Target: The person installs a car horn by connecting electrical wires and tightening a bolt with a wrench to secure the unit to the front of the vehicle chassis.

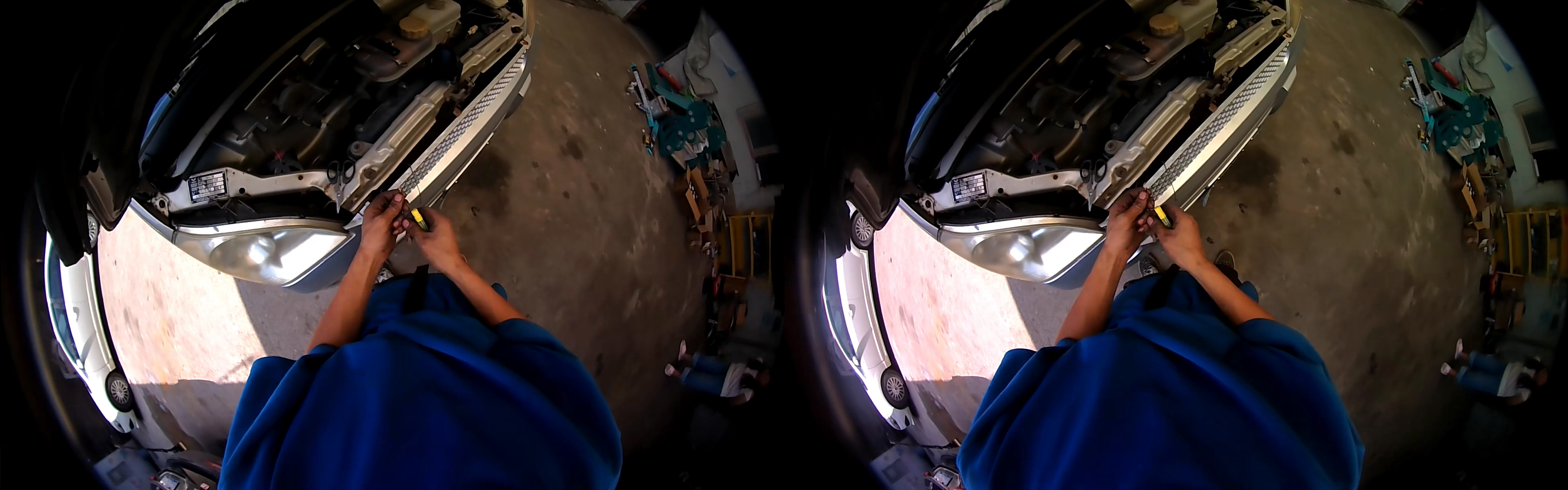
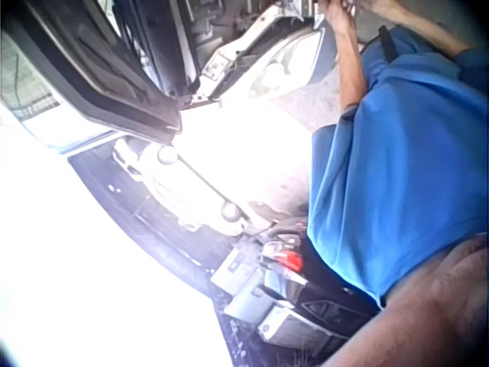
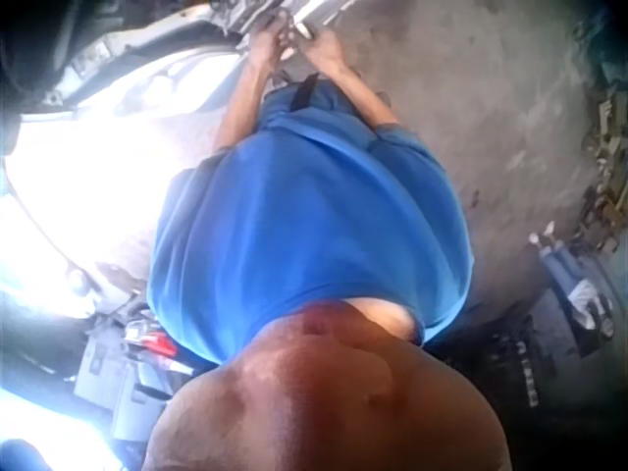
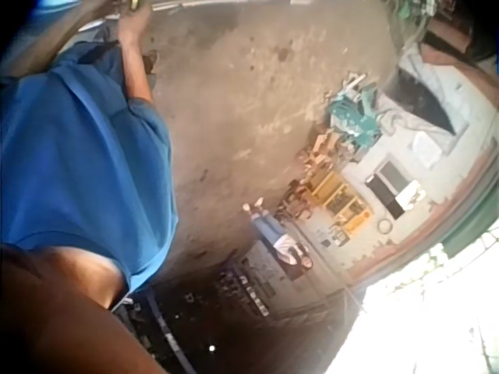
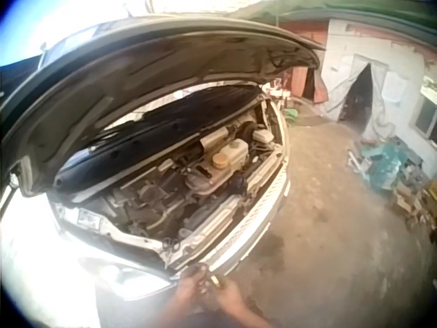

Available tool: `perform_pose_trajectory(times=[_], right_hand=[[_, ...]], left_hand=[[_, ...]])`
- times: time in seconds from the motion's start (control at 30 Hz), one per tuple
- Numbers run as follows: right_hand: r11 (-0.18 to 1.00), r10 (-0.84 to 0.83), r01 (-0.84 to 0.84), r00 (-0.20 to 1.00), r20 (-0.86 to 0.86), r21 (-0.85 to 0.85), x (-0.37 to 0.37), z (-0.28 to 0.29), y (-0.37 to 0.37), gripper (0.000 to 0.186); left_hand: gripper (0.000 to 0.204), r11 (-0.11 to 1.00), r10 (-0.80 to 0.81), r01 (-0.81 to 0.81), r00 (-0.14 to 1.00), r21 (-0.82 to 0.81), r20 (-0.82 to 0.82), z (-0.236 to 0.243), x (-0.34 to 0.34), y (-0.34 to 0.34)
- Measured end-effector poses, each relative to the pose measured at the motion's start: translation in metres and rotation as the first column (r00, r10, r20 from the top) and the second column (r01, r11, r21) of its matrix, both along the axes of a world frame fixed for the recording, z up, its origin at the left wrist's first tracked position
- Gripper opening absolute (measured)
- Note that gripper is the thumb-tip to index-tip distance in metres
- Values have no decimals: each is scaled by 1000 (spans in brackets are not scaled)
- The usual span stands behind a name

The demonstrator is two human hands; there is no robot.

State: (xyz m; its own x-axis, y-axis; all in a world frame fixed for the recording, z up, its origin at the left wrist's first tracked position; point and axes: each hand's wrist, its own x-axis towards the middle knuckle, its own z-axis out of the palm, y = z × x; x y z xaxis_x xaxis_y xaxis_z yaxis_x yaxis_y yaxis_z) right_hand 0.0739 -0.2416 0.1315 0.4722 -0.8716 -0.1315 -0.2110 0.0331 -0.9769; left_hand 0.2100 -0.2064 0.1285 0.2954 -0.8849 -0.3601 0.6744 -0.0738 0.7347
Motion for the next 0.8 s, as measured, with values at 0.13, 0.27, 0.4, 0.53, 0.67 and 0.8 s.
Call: perform_pose_trajectory(times=[0.13,0.27,0.4,0.53,0.67,0.8], right_hand=[[999,14,-15,1000,24,38,-4,13,-3,26],[996,27,-30,999,41,85,-9,20,-6,28],[986,7,-14,999,-42,-168,-11,19,-5,28],[916,19,-146,946,-325,-372,-13,51,-3,29],[863,18,-224,910,-414,-453,-15,59,-2,32],[906,3,-155,934,-358,-394,-24,65,5,29]], left_hand=[[16,999,-30,27,998,-46,-60,9,9,2],[16,999,-45,44,995,7,94,27,15,0],[16,995,3,-46,906,92,422,27,14,-7],[17,993,33,-59,971,106,237,26,13,-10],[15,998,23,-5,957,64,-289,19,18,-13],[13,955,282,-289,831,61,-480,9,51,-17]])
